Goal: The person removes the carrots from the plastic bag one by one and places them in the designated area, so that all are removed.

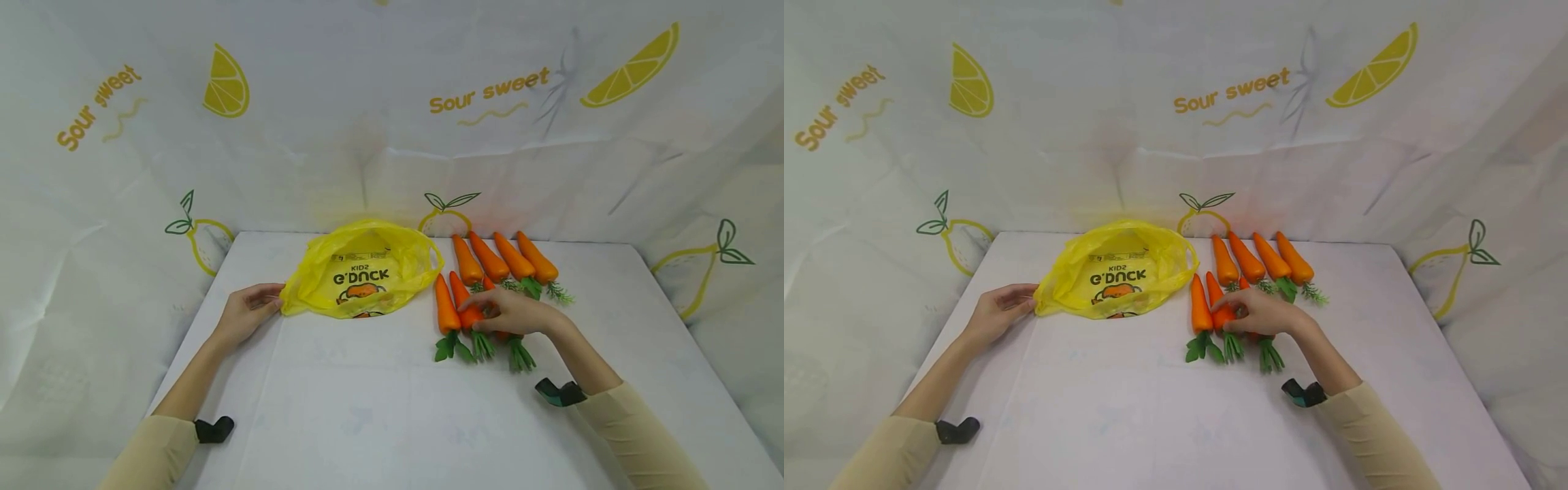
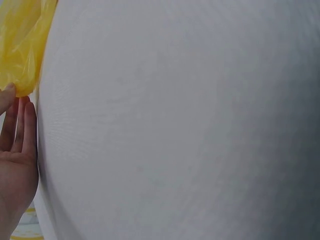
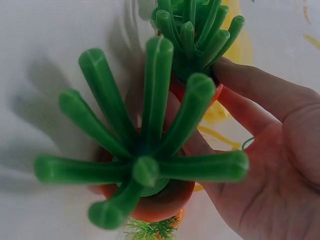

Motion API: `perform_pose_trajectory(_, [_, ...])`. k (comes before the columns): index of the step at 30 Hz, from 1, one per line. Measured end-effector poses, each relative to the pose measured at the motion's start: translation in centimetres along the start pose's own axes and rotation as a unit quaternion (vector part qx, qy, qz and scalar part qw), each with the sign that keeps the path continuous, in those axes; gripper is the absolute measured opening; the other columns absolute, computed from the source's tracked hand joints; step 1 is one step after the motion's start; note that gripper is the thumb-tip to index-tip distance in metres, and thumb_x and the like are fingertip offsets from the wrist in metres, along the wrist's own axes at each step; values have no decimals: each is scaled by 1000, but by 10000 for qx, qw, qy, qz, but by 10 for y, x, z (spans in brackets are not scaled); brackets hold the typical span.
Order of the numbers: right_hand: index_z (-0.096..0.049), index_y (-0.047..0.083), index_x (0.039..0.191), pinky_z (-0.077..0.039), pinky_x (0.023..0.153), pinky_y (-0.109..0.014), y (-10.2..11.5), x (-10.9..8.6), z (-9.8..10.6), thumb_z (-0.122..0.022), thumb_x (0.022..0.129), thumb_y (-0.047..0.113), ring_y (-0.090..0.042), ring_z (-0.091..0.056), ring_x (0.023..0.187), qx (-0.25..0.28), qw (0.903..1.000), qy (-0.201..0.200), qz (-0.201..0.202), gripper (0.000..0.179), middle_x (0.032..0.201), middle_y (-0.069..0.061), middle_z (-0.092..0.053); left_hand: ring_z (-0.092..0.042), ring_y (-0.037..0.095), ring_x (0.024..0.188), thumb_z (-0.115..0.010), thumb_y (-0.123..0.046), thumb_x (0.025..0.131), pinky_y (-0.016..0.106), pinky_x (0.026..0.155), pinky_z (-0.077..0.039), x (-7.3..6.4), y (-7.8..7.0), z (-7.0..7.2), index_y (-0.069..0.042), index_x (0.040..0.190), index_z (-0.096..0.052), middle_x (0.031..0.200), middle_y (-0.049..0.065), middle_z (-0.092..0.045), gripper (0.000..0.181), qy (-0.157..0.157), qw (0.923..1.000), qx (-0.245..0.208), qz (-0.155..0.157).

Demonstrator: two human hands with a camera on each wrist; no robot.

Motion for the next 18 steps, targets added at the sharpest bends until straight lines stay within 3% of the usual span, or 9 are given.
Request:
perform_pose_trajectory(10, [-73,9,134,-46,65,-21,0,3,-1,-74,103,18,-9,-49,67,-67,10000,-23,69,32,92,-2,-62,-71,-6,101,-77,-11,102,10,91,-58,-1,2,0,0,136,-73,127,19,-76,36,-38,10000,-35,-22])
perform_pose_trajectory(18, [-72,11,136,-56,77,-25,-2,-1,4,-75,103,20,-21,-62,90,-90,9999,-103,-74,34,117,-8,-71,-71,-6,99,-77,-10,102,10,90,-59,-1,1,0,1,136,-72,126,19,-76,37,-75,10000,-51,-37])
Point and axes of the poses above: each hand's wrist, its own x-axis towards the middle knuckle, its own z-axis out of the back of the hand, y = z × x, the point moved 6 cm from there along x, towards the middle knuckle
